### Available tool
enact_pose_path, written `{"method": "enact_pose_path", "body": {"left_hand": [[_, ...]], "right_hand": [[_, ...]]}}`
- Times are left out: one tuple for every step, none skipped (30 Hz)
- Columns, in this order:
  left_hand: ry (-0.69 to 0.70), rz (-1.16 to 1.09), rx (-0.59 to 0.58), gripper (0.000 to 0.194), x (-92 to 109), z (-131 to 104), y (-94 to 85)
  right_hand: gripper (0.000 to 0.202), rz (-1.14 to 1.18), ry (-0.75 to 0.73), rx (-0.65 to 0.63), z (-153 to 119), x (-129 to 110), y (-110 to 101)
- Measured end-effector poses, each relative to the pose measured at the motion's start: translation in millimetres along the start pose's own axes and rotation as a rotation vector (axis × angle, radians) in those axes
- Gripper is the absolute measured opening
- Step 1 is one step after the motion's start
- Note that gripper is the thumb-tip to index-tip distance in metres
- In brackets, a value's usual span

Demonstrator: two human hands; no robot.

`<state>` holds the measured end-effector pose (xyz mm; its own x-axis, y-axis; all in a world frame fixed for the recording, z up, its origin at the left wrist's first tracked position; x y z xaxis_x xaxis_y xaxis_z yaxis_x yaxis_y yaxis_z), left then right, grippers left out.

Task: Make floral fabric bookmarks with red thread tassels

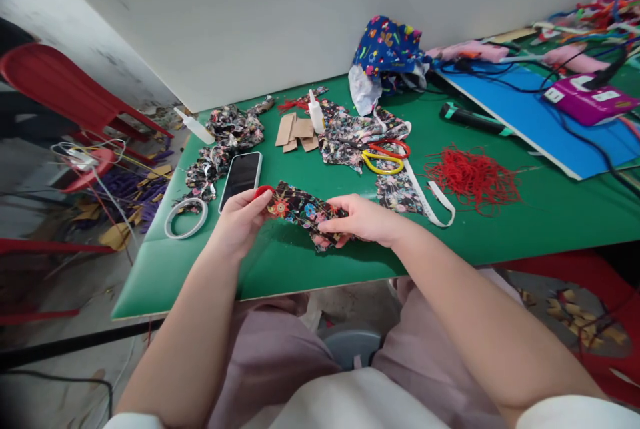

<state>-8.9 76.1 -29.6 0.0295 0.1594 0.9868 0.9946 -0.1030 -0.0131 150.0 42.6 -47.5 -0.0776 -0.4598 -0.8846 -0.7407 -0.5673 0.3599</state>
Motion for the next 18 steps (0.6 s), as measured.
{"method": "enact_pose_path", "body": {"left_hand": [[-0.006,-0.009,-0.002,0.018,0,0,0.8],[-0.01,-0.014,-0.002,0.018,0,0,1.5],[-0.014,-0.017,-0.004,0.018,0,-1,2.3],[-0.018,-0.018,-0.007,0.018,0,-1,3.1],[-0.024,-0.02,-0.012,0.018,0,-1,4.1],[-0.035,-0.024,-0.025,0.018,-1,-2,5.5],[-0.051,-0.029,-0.043,0.018,-2,-2,7.3],[-0.071,-0.033,-0.066,0.018,-3,-3,9.4],[-0.091,-0.038,-0.086,0.018,-4,-3,11.0],[-0.111,-0.041,-0.1,0.018,-6,-3,12.1],[-0.129,-0.041,-0.109,0.018,-8,-3,12.6],[-0.142,-0.041,-0.111,0.018,-9,-3,12.3],[-0.153,-0.04,-0.108,0.018,-11,-3,11.7],[-0.163,-0.041,-0.103,0.019,-12,-2,10.7],[-0.171,-0.043,-0.094,0.02,-13,-2,9.3],[-0.178,-0.043,-0.083,0.021,-14,-1,7.7],[-0.181,-0.04,-0.068,0.022,-15,0,5.6],[-0.183,-0.033,-0.052,0.024,-15,1,3.4]], "right_hand": [[0.029,0.001,0.027,-0.018,1,3,3],[0.032,0.0,0.056,-0.033,1,6,6],[0.034,-0.005,0.081,-0.051,1,9,9],[0.036,-0.015,0.101,-0.072,1,11,13],[0.037,-0.026,0.109,-0.095,1,11,16],[0.037,-0.038,0.108,-0.119,0,11,18],[0.037,-0.051,0.101,-0.145,-1,11,21],[0.038,-0.063,0.093,-0.172,-2,11,23],[0.039,-0.073,0.087,-0.194,-3,10,25],[0.04,-0.081,0.083,-0.212,-3,10,26],[0.041,-0.086,0.08,-0.225,-4,10,27],[0.042,-0.086,0.076,-0.233,-5,10,27],[0.043,-0.081,0.068,-0.236,-5,10,27],[0.043,-0.071,0.057,-0.237,-5,9,26],[0.043,-0.061,0.046,-0.24,-5,8,26],[0.042,-0.05,0.035,-0.244,-6,7,26],[0.042,-0.039,0.023,-0.246,-6,5,26],[0.041,-0.028,0.015,-0.245,-6,4,26]]}}
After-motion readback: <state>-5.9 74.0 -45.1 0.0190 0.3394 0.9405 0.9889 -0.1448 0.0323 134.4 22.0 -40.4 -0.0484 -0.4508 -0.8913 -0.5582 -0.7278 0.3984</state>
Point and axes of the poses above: each hand's wrist, its own z-axis towards the middle knuckle, its own y-axis out of the palm, x = y × z, the point moved 8 cm from there along z, towards the middle knuckle, and after that the axes turned 10 degrees about z, right-handed, at the moved point
